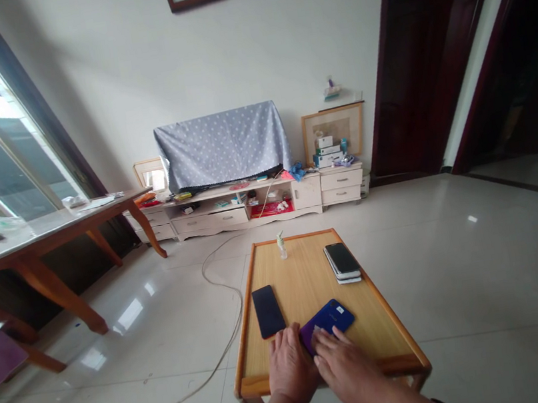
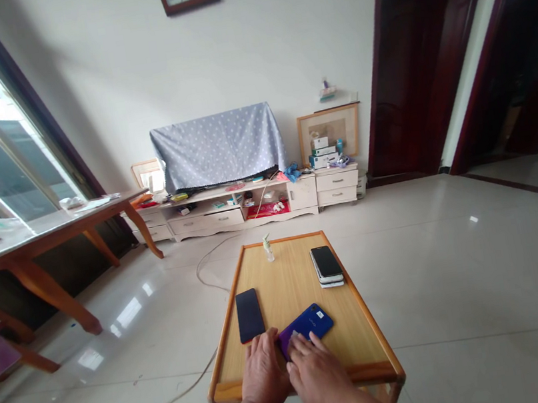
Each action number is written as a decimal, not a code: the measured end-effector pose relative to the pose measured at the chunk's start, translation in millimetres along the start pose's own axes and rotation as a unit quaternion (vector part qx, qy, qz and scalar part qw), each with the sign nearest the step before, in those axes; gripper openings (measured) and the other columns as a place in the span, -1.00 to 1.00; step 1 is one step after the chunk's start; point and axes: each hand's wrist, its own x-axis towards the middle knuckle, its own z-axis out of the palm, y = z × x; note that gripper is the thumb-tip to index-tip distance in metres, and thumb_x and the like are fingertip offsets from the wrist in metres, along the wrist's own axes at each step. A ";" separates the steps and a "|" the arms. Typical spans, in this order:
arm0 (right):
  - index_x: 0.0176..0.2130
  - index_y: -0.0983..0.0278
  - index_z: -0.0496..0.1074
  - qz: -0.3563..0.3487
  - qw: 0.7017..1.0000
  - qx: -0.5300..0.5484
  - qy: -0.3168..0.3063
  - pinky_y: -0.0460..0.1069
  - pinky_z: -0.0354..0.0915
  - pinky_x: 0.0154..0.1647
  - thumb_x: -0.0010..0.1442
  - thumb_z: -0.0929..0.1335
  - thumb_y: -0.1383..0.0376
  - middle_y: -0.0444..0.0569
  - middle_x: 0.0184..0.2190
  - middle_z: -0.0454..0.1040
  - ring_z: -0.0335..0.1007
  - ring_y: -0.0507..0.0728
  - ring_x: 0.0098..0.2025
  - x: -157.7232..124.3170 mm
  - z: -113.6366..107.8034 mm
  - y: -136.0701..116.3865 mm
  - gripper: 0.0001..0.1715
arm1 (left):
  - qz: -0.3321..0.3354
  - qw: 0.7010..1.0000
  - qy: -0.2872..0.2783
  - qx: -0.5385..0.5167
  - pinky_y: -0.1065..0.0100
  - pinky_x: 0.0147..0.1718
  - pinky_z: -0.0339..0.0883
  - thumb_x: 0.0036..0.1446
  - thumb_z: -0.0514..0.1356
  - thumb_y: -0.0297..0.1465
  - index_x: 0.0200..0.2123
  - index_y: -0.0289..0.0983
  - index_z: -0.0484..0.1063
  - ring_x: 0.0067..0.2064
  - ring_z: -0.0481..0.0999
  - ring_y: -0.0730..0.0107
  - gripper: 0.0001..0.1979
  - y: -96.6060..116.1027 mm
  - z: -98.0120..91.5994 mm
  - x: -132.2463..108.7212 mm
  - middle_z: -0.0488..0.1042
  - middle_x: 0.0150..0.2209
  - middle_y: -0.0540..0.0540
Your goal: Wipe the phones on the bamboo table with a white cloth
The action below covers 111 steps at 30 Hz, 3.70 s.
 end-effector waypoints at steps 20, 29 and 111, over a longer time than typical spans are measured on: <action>0.24 0.35 0.30 0.122 0.991 -0.043 0.017 0.22 -0.17 0.41 0.40 0.02 0.10 0.14 0.30 0.22 0.03 0.23 0.37 -8.4 -16.2 28.5 -0.35 | -0.003 1.000 0.019 0.012 0.20 0.09 0.11 -0.06 0.22 -0.21 0.01 -0.18 0.30 0.04 0.34 0.12 -0.48 10.4 -7.9 -1.5 0.42 -0.06 -0.11; 0.22 0.29 0.34 0.094 0.995 -0.012 0.015 0.22 -0.14 0.40 0.43 -0.02 0.06 0.11 0.28 0.26 0.06 0.20 0.35 7.2 -16.5 17.3 -0.33 | 0.002 1.000 0.001 0.010 0.21 0.08 0.10 -0.01 0.20 -0.21 -0.02 -0.16 0.31 0.02 0.32 0.14 -0.55 9.5 -10.5 -0.5 0.41 -0.09 -0.09; 0.22 0.36 0.33 0.148 0.988 -0.050 0.016 0.26 -0.15 0.39 0.41 -0.01 0.03 0.18 0.30 0.21 0.02 0.27 0.37 13.2 -17.8 35.5 -0.29 | -0.004 1.000 0.007 0.019 0.21 0.01 0.08 -0.06 0.23 -0.17 -0.08 -0.13 0.33 0.01 0.31 0.12 -0.56 8.4 -10.8 -0.6 0.42 -0.11 -0.08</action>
